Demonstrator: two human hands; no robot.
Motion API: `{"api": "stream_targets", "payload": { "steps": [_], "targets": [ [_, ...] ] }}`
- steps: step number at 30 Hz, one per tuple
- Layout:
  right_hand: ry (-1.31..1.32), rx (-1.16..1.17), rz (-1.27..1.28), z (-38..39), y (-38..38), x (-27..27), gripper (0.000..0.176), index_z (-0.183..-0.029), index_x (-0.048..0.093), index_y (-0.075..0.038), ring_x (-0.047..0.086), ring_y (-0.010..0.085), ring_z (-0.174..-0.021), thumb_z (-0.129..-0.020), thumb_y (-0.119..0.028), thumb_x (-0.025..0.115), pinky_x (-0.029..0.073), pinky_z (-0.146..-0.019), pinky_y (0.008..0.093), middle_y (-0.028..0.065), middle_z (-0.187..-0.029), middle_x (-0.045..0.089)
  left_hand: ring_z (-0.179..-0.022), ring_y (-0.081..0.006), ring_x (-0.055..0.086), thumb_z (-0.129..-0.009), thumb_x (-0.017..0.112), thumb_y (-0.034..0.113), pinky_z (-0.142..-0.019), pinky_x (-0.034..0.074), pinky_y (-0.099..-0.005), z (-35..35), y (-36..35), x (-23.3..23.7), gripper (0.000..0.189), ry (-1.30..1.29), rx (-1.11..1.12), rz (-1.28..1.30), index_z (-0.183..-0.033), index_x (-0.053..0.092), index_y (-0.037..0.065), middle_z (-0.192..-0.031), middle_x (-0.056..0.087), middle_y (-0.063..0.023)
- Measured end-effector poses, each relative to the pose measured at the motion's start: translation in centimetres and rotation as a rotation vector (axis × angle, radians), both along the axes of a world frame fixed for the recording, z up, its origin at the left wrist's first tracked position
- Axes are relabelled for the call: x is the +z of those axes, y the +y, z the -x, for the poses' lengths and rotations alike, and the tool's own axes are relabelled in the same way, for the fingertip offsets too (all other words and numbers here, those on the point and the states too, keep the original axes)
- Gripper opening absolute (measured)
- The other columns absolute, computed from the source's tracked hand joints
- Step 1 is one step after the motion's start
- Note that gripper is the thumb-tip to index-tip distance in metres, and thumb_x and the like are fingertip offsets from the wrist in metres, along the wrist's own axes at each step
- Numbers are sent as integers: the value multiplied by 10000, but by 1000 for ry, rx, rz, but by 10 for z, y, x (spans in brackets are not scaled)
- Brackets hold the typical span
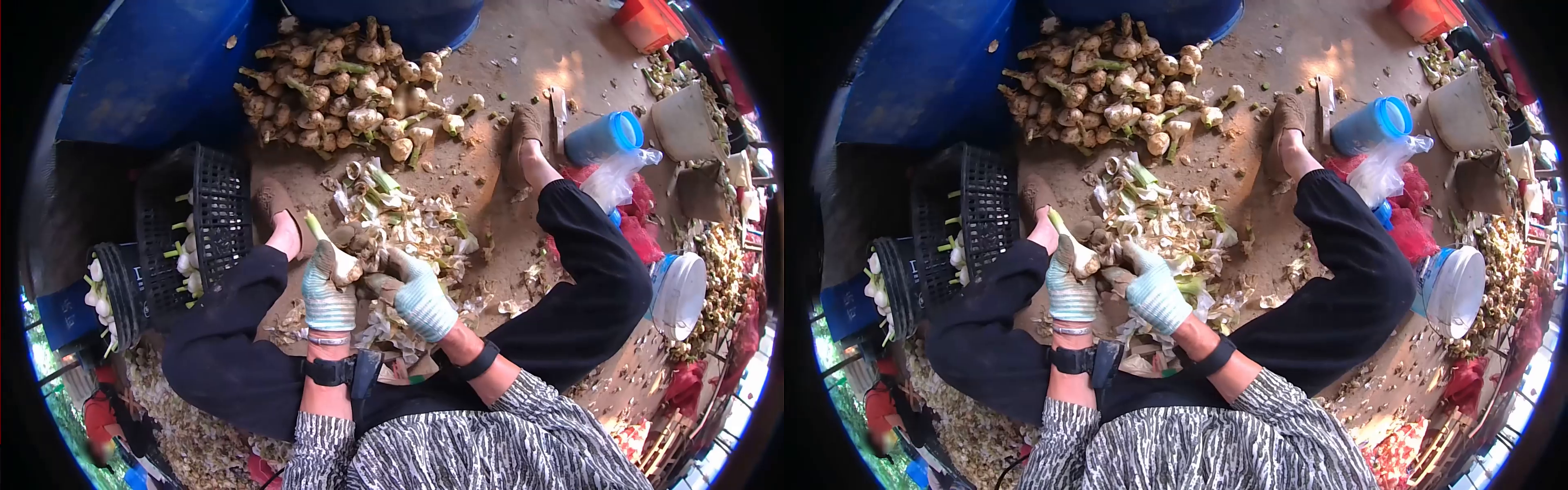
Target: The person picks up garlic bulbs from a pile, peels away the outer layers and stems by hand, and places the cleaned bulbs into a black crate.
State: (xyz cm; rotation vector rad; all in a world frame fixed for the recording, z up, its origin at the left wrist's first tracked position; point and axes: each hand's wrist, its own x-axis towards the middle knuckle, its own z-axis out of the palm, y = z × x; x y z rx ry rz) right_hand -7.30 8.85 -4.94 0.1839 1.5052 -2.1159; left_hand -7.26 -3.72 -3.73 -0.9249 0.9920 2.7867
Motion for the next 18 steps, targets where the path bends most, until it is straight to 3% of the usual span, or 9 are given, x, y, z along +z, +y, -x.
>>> {"api": "stream_targets", "payload": {
  "steps": [4, 6, 8, 10, 12, 14, 15, 16, 18],
  "targets": [
    [-42, 84, -48, 5, 7, 13, 187, -911, 561, 26, 484, 75, -707, -766, -84, 604, 442, -634, 244, 36, -754, 580, -667, -144, 576, -782, 652, 266, -611, 475, -251, -1, -9, -6, 358, 72, -48, 141, -974, 577, -27, -798, 611, -58],
    [-79, 77, -49, 6, 7, 17, 209, -926, 576, 32, 483, 71, -697, -762, -92, 613, 440, -630, 243, 27, -752, 585, -633, -94, 535, -782, 628, 171, -576, 426, -200, -2, -1, 9, 236, -13, -125, 668, -910, 609, -27, -757, 593, -21],
    [-87, 93, -111, 8, 6, 15, 221, -931, 584, 34, 488, 70, -689, -760, -100, 625, 436, -624, 234, 19, -749, 585, -642, -68, 512, -763, 603, 80, -589, 414, -194, -4, 2, 13, 175, -13, -189, 707, -900, 618, -28, -757, 580, -4],
    [-220, 130, -61, 11, 12, 21, 200, -922, 590, 29, 500, 75, -694, -749, -70, 611, 435, -612, 225, 19, -748, 585, -629, -135, 549, -754, 586, 35, -559, 435, -238, -5, 6, 13, 149, 235, -315, 1207, -893, 605, -14, -755, 557, -66],
    [-185, 198, -56, 11, 15, 15, 191, -923, 591, 24, 506, 77, -666, -740, -30, 581, 436, -587, 222, 25, -744, 585, -683, -159, 571, -738, 598, 43, -614, 453, -253, -8, 10, 14, 178, 219, -342, 1198, -908, 607, -9, -810, 562, -103],
    [-17, 146, -90, 11, 18, 21, 213, -934, 585, 16, 502, 74, -658, -724, -4, 560, 433, -566, 220, 33, -753, 586, -664, -176, 576, -738, 599, 43, -606, 463, -263, -7, 14, 9, 182, 583, -350, 1566, -912, 609, -9, -791, 574, -109],
    [-158, 135, -25, 9, 18, 15, 211, -930, 581, 8, 505, 73, -664, -720, -7, 564, 434, -566, 224, 30, -754, 583, -599, -82, 511, -759, 582, 16, -574, 430, -214, -11, 15, 9, 177, 523, -375, 1460, -927, 607, -32, -792, 570, -18],
    [-297, 124, 41, 9, 18, 9, 210, -926, 578, 0, 508, 73, -670, -717, -10, 567, 436, -566, 227, 27, -756, 580, -599, -82, 511, -759, 582, 16, -574, 430, -214, -13, 15, 9, 177, 522, -373, 1458, -927, 607, -32, -792, 570, -18],
    [-497, 153, 157, 3, 15, 1, 184, -893, 572, -13, 526, 94, -680, -710, -27, 578, 441, -569, 250, 13, -747, 580, -572, -97, 514, -763, 587, 57, -569, 435, -228, -18, 13, 9, 214, 79, -187, 731, -950, 593, -46, -738, 567, -33]
  ]
}}
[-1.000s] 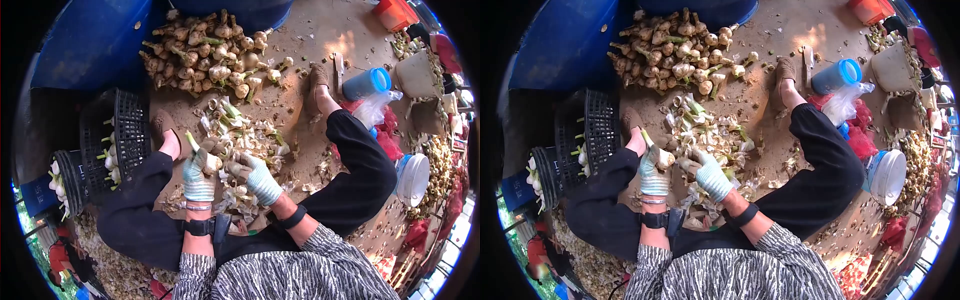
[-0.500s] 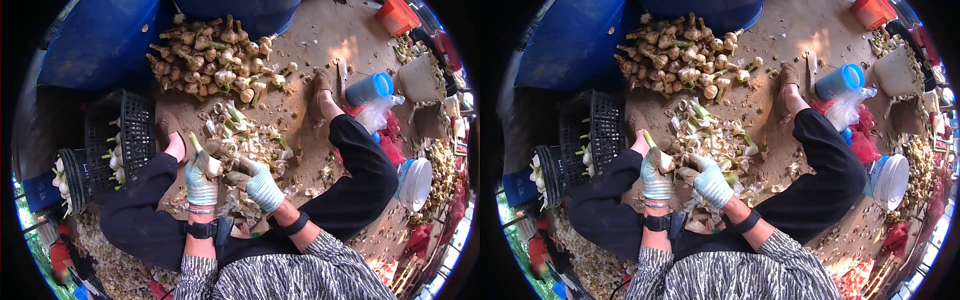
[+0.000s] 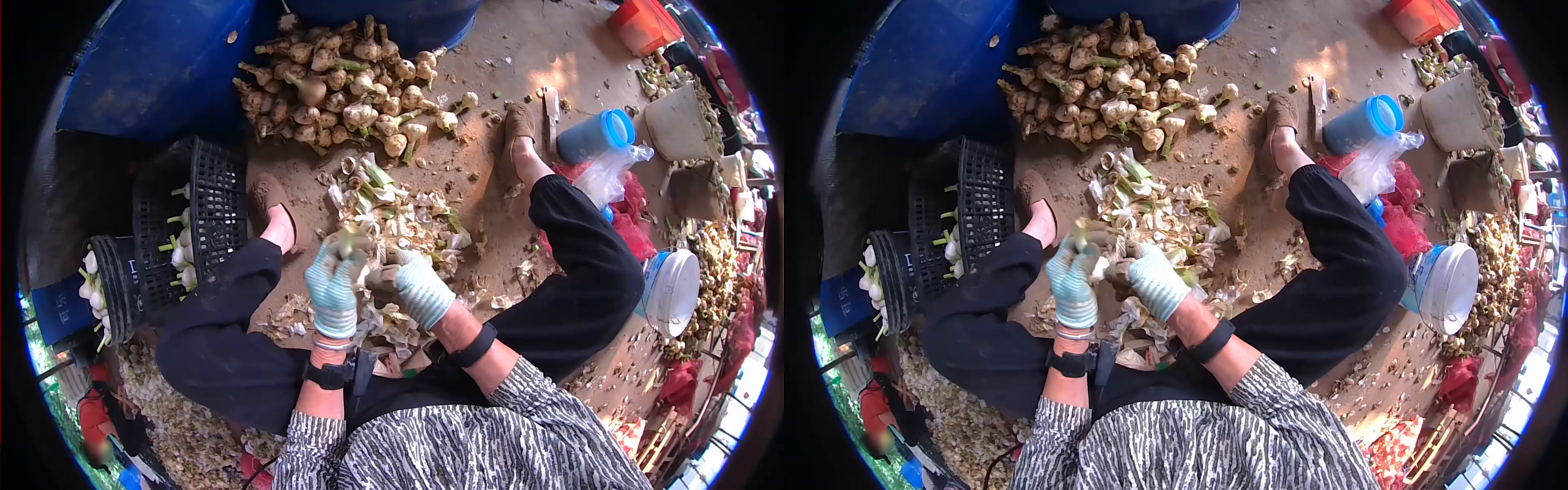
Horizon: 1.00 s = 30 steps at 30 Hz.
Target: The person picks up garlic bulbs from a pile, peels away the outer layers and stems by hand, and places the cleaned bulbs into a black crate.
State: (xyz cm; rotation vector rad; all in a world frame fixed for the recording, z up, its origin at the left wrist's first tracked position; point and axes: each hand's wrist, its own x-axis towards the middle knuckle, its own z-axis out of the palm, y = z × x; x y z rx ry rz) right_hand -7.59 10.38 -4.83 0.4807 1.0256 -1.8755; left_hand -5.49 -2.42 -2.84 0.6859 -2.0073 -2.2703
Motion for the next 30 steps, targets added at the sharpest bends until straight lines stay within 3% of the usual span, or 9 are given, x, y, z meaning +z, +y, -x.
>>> {"api": "stream_targets", "payload": {
  "steps": [3, 6, 8, 11, 15, 23, 26, 27, 30],
  "targets": [
    [697, 92, -536, -29, -26, -41, 172, -863, 552, 4, 544, 195, -628, -709, -61, 593, 440, -585, 308, 131, -706, 594, -521, -88, 462, -804, 617, 198, -513, 388, -221, 6, -5, 2, 307, 19, 140, -228, -957, 574, -65, -668, 547, -29],
    [818, 247, -808, -55, -18, -72, 139, -837, 571, -19, 562, 336, -694, -705, -62, 560, 452, -624, 388, 178, -750, 590, -461, -85, 339, -830, 595, 285, -446, 256, -246, 14, -16, 2, 346, 90, 165, -554, -893, 570, -54, -513, 399, 18],
    [980, 132, -852, -48, -2, -100, 140, -778, 596, -21, 576, 315, -716, -651, -16, 536, 453, -635, 350, 177, -758, 587, -475, -106, 377, -819, 608, 271, -458, 307, -263, 14, -24, -10, 300, -10, 99, -728, -871, 576, -22, -540, 426, 14],
    [996, 95, -1120, 1, 24, -85, 144, -783, 608, -63, 560, 328, -731, -652, -30, 557, 460, -652, 379, 148, -721, 564, -657, -187, 593, -783, 639, 240, -618, 510, -332, 9, -8, -28, 228, -293, 227, -804, -813, 573, 24, -727, 603, -67],
    [692, -19, -1531, 91, 49, -98, 501, -1130, 447, -38, 503, 372, -1008, -679, -156, 633, 441, -833, 406, 213, -1126, 457, -631, -222, 628, -771, 645, 183, -528, 543, -315, -2, 1, -59, 256, -420, 46, -730, -880, 577, -39, -770, 621, -125],
    [906, 317, -1365, 247, 95, -187, 465, -1145, 503, -125, 561, 373, -928, -689, -49, 545, 460, -760, 432, 204, -988, 588, -626, -187, 627, -780, 589, 31, -508, 524, -260, 13, -7, -81, 228, -488, 156, -424, -993, 559, -45, -818, 623, -109],
    [853, 77, -1235, 257, 100, -196, 212, -925, 626, -89, 602, 334, -815, -719, -73, 579, 471, -685, 377, 170, -840, 630, -637, -167, 620, -786, 574, 6, -513, 508, -242, 22, -7, -83, 279, -394, 165, -335, -1060, 545, -37, -838, 619, -92],
    [720, -194, -781, 252, 98, -192, 151, -878, 627, -59, 601, 320, -779, -740, -93, 576, 469, -670, 357, 183, -829, 622, -637, -167, 620, -786, 574, 6, -513, 508, -242, 27, -6, -82, 279, -390, 161, -338, -1060, 545, -37, -838, 619, -92],
    [1001, -9, -1236, 203, 83, -136, 169, -857, 600, -17, 580, 358, -773, -739, -130, 560, 463, -688, 375, 185, -805, 609, -631, -99, 571, -748, 625, -16, -525, 456, -201, 47, -4, -71, 290, -326, 59, -335, -1033, 579, 16, -853, 615, -31]
  ]
}}
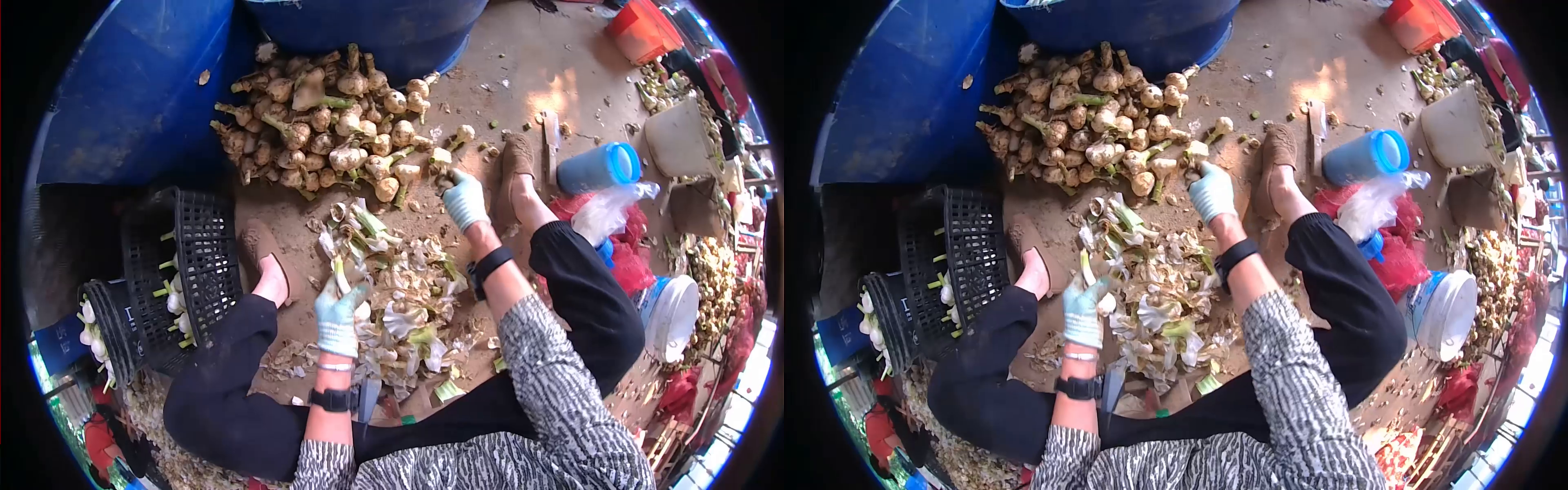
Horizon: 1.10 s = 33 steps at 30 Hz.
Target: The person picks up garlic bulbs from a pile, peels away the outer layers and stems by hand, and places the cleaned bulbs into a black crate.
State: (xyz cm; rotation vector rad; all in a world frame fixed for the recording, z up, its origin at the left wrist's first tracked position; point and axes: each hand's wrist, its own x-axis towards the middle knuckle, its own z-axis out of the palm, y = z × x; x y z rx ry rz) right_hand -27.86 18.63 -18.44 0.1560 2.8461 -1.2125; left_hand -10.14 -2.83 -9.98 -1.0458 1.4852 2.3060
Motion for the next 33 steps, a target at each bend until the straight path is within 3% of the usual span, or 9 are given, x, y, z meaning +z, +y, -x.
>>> {"api": "stream_targets", "payload": {
  "steps": [10, 15, 18, 20, 21, 24, 26, 28, 33],
  "targets": [
    [-108, -63, -244, 11, 0, -15, 530, -1196, 442, -106, 535, 367, -973, -683, -42, 560, 449, -814, 410, 199, -1085, 495, -610, -227, 626, -766, 660, 230, -485, 530, -318, -35, 15, -2, 316, -93, 63, -316, -925, 574, -30, -789, 630, -125],
    [15, 43, -12, 52, 10, -74, 186, -801, 613, -28, 593, 342, -710, -792, -92, 438, 478, -605, 416, 177, -753, 595, -521, -82, 475, -764, 608, 82, -439, 395, -230, -31, 1, -31, 122, -141, -75, 67, -879, 565, 84, -655, 476, 47],
    [50, 166, -286, 24, 8, -54, 162, -668, 610, -28, 548, 324, -564, -710, -165, 535, 446, -515, 418, 199, -628, 567, -514, -96, 466, -688, 594, -16, -460, 393, -254, 5, 11, -18, 147, -98, -31, 208, -800, 534, 58, -637, 460, 26],
    [137, 72, -1, -18, -5, -27, 163, -671, 607, -22, 549, 332, -582, -641, -178, 572, 450, -558, 433, 196, -634, 567, -681, -141, 537, -678, 631, -24, -517, 451, -248, 22, 14, -35, 424, 222, -68, 185, -1085, 511, -10, -903, 546, -62],
    [-123, 138, 82, -38, -13, 9, 265, -920, 610, -61, 567, 332, -785, -714, -224, 569, 467, -689, 407, 196, -860, 592, -759, -163, 550, -667, 689, 18, -615, 486, -273, 34, 13, -36, 626, 340, -127, 270, -1232, 424, -23, -1052, 528, -86],
    [-221, 79, 639, -109, -31, 82, 336, -979, 576, -13, 584, 224, -763, -753, -260, 602, 468, -689, 333, 158, -835, 605, -817, -171, 564, -634, 715, 27, -712, 483, -270, 33, 7, -81, 686, 458, -340, 569, -1247, 411, -29, -1089, 535, -104],
    [-350, -54, 830, -138, -37, 96, 264, -892, 566, -3, 500, 106, -646, -773, -230, 629, 445, -596, 277, 63, -730, 577, -838, -162, 569, -630, 690, 11, -728, 480, -265, 21, 17, -46, 678, 340, -348, 190, -1243, 406, -39, -1077, 555, -101],
    [-366, -50, 903, -156, -28, 122, 280, -918, 576, -11, 515, 109, -676, -782, -249, 631, 453, -628, 282, 60, -749, 591, -797, -163, 579, -683, 660, 69, -717, 488, -281, 8, 10, -39, 545, 466, -542, 423, -1186, 467, -13, -970, 583, -105],
    [-134, 153, 665, -166, -30, 111, 343, -991, 586, 0, 544, 146, -672, -782, -269, 624, 460, -631, 318, 115, -740, 611, -836, -157, 573, -690, 667, 44, -734, 478, -263, -9, 15, 17, 536, 395, -553, 222, -1179, 462, -36, -994, 576, -86]
  ]
}}
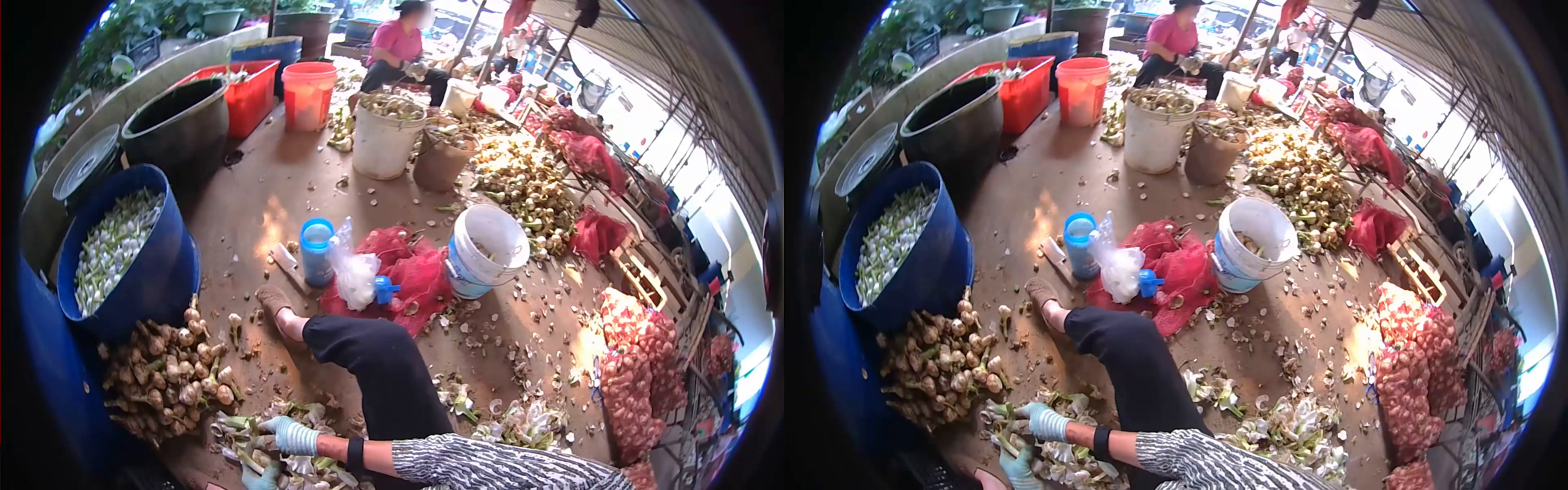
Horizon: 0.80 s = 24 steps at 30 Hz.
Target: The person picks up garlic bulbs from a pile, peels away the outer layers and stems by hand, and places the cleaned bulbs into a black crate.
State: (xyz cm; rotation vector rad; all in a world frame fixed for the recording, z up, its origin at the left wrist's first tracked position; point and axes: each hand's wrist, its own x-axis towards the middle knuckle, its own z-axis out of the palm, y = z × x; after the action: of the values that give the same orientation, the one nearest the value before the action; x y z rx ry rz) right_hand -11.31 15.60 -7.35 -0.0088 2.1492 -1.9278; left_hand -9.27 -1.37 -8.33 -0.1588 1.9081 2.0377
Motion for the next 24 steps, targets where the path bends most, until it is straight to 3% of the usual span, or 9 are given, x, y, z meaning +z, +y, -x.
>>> {"api": "stream_targets", "payload": {
  "steps": [3, 6, 8, 9, 12, 16, 18, 22, 24],
  "targets": [
    [-109, -48, 84, -12, -3, -3, 334, -989, 581, -4, 530, 142, -617, -788, -269, 615, 449, -563, 319, 115, -694, 584, -850, -170, 574, -715, 640, 55, -741, 480, -289, -14, 15, 42, 478, 139, -52, 51, -1158, 479, -26, -957, 582, -93],
    [83, -60, 185, -23, -11, -28, 356, -997, 561, 4, 505, 122, -540, -789, -281, 613, 433, -464, 304, 88, -628, 556, -734, -128, 510, -770, 604, 48, -674, 446, -268, -36, 34, 99, 214, -20, 50, 61, -963, 557, -28, -827, 577, -75],
    [121, 11, 111, -27, -9, -33, 360, -1008, 554, 11, 488, 114, -554, -785, -265, 617, 435, -478, 304, 74, -608, 543, -749, -134, 514, -766, 613, 59, -678, 449, -267, -45, 31, 94, 246, -43, 64, 43, -988, 550, -29, -854, 576, -79],
    [-192, 53, 172, -32, 2, 11, 352, -1019, 568, 3, 488, 119, -596, -773, -242, 627, 438, -539, 322, 89, -620, 549, -757, -137, 515, -765, 618, 64, -681, 450, -267, -48, 28, 90, 262, -43, 65, 41, -1000, 547, -29, -868, 575, -80],
    [-40, 41, 79, -34, 0, 7, 309, -1026, 601, -35, 514, 134, -601, -768, -204, 620, 439, -564, 319, 89, -646, 581, -780, -146, 520, -760, 631, 80, -687, 454, -266, -55, 21, 74, 311, -44, 61, 35, -1036, 537, -30, -909, 574, -85],
    [180, -54, 140, -40, -15, -35, 85, -820, 606, -39, 481, 102, -563, -745, -79, 596, 410, -513, 312, 74, -596, 547, -811, -159, 527, -754, 648, 101, -696, 458, -264, -59, 14, 57, 376, -42, 52, 52, -1084, 525, -32, -964, 572, -92],
    [-111, -27, 591, -39, -18, -42, 20, -739, 578, -45, 469, 72, -558, -740, -30, 592, 392, -486, 296, 25, -572, 527, -826, -165, 530, -751, 657, 111, -701, 461, -263, -59, 8, 45, 409, -39, 41, 60, -1108, 518, -33, -991, 571, -95],
    [-126, -62, 285, -50, -2, 10, 40, -758, 585, -43, 479, 54, -590, -739, -8, 588, 390, -489, 274, -25, -598, 540, -830, -158, 533, -741, 673, 134, -691, 460, -252, -60, 1, 33, 458, -59, 42, 75, -1139, 514, -28, -1018, 574, -88],
    [-153, -31, 367, -54, 5, 29, 62, -819, 573, -50, 438, 48, -562, -771, -83, 593, 350, -471, 243, -26, -577, 491, -818, -145, 534, -734, 680, 146, -677, 457, -241, -63, 5, 47, 474, -81, 47, 83, -1146, 517, -22, -1018, 577, -77]
  ]
}}
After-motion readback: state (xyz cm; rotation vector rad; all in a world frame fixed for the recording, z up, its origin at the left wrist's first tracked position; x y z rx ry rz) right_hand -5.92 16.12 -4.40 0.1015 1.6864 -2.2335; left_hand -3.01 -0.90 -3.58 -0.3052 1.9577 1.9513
